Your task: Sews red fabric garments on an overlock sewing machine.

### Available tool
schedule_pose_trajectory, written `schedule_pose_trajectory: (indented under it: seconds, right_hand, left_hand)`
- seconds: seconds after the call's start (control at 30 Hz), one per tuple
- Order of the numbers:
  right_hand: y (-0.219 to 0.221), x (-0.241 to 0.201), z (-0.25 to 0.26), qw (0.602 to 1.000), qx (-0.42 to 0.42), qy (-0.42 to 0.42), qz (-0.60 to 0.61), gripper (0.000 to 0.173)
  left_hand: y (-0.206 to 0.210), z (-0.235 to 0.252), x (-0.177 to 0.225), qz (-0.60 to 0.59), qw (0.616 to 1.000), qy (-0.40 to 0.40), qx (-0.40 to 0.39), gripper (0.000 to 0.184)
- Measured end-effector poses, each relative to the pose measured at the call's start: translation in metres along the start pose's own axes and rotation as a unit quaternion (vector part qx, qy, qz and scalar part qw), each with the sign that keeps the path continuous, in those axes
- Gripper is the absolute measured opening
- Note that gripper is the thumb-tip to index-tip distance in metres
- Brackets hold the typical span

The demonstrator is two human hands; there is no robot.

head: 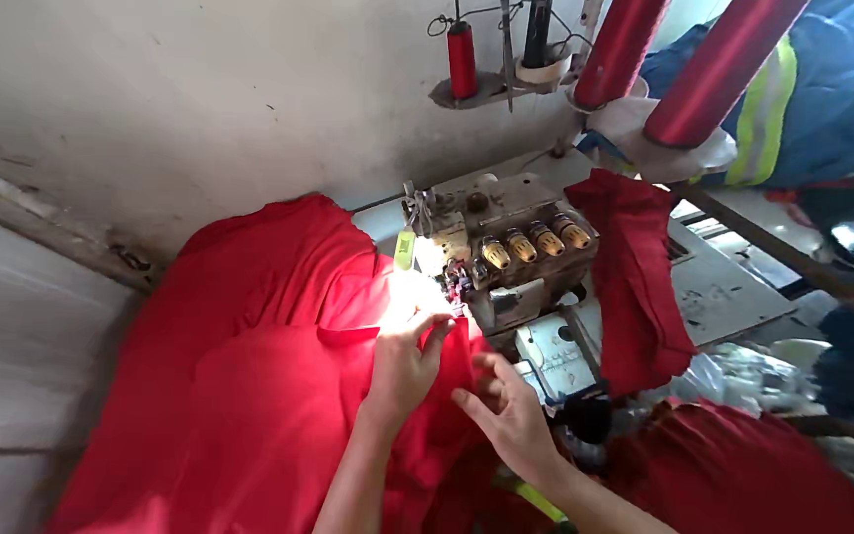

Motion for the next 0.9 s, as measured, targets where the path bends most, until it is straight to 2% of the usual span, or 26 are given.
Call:
schedule_pose_trajectory:
  seconds: [0.07, 0.17, 0.23, 0.43, 0.7, 0.77, 0.83, 0.87, 0.9]
  right_hand:
    - [-0.007, 0.008, -0.005, 0.996, 0.028, -0.043, -0.078, 0.021]
    - [-0.018, 0.017, 0.001, 0.972, 0.077, -0.121, -0.184, 0.024]
    - [-0.021, 0.023, 0.005, 0.963, 0.088, -0.133, -0.215, 0.025]
    - [-0.019, 0.027, 0.015, 0.969, 0.081, -0.115, -0.201, 0.026]
    - [-0.023, 0.03, -0.001, 0.968, 0.097, -0.138, -0.185, 0.023]
    - [-0.025, 0.03, 0.002, 0.97, 0.102, -0.132, -0.176, 0.022]
    - [-0.024, 0.03, 0.004, 0.976, 0.094, -0.104, -0.169, 0.017]
    - [-0.023, 0.03, 0.005, 0.98, 0.074, -0.074, -0.168, 0.023]
    - [-0.024, 0.031, 0.006, 0.984, 0.055, -0.037, -0.167, 0.031]
  left_hand:
    - [0.014, 0.002, -0.007, 0.02, 0.999, -0.006, -0.028, 0.02]
    - [0.03, 0.005, -0.018, 0.02, 0.999, -0.022, -0.024, 0.019]
    - [0.034, 0.004, -0.025, 0.022, 0.999, -0.042, 0.001, 0.017]
    - [0.031, 0.005, -0.034, 0.03, 0.99, -0.132, -0.047, 0.02]
    - [0.025, -0.008, -0.034, 0.02, 0.988, -0.141, -0.057, 0.017]
    - [0.026, -0.012, -0.024, 0.081, 0.992, -0.093, -0.019, 0.012]
    - [0.032, -0.018, 0.0, 0.223, 0.975, -0.001, 0.013, 0.018]
    - [0.036, -0.023, 0.015, 0.291, 0.957, 0.014, -0.002, 0.028]
    - [0.039, -0.029, 0.027, 0.342, 0.939, 0.013, -0.028, 0.03]
Point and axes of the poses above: each hand's wrist, its own z-axis towards the middle knuckle, its own y-axis out of the palm, x = y × z, the point moved 6 cm from there along z, towards the middle knuckle, and after that the axes turned 6 degrees about z, right-handed, at the moved point
